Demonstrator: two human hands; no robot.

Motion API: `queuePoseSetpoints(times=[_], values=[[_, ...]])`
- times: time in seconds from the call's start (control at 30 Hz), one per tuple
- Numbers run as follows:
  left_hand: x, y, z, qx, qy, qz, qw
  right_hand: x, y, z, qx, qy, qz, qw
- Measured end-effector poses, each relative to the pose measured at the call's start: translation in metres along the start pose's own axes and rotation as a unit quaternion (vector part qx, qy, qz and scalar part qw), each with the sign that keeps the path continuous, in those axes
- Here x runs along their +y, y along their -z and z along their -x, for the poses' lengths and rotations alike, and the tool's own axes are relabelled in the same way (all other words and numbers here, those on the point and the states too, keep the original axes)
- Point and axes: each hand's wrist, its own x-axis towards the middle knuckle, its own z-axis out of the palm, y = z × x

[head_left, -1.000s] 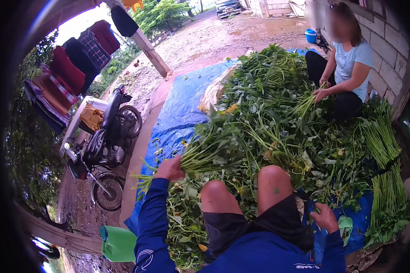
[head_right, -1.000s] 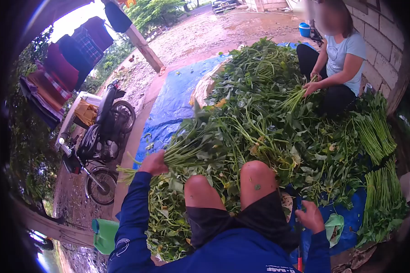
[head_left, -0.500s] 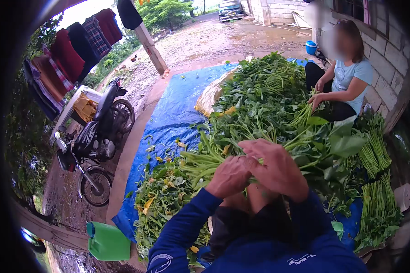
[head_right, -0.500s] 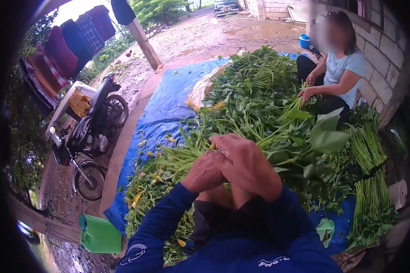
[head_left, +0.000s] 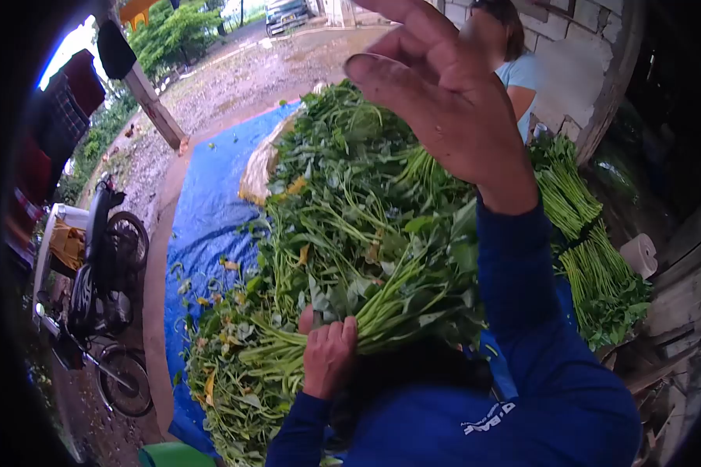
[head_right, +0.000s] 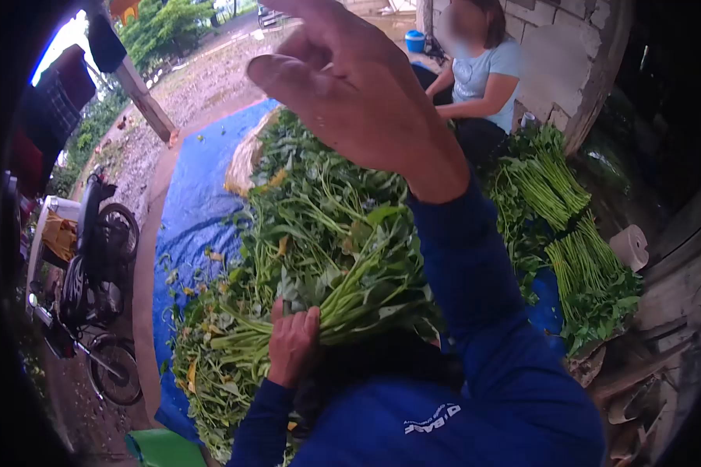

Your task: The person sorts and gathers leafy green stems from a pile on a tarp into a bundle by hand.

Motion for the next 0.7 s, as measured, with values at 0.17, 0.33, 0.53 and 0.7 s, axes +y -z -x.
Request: queuePoseSetpoints(times=[0.17, 0.33, 0.53, 0.7], values=[[0.008, -0.003, 0.007, -0.03, 0.008, -0.031, 0.999, 0.022, -0.105, 0.138, -0.256, -0.128, -0.098, 0.953], [0.019, -0.013, 0.029, 0.012, 0.009, -0.053, 0.999, 0.043, -0.13, 0.248, -0.284, -0.214, -0.021, 0.934], [0.043, 0.014, 0.045, -0.106, 0.082, 0.041, 0.99, 0.026, -0.132, 0.318, -0.246, -0.146, 0.156, 0.945], [0.057, 0.05, 0.055, -0.138, 0.162, 0.209, 0.954, -0.002, -0.124, 0.333, -0.296, -0.153, 0.165, 0.928]])
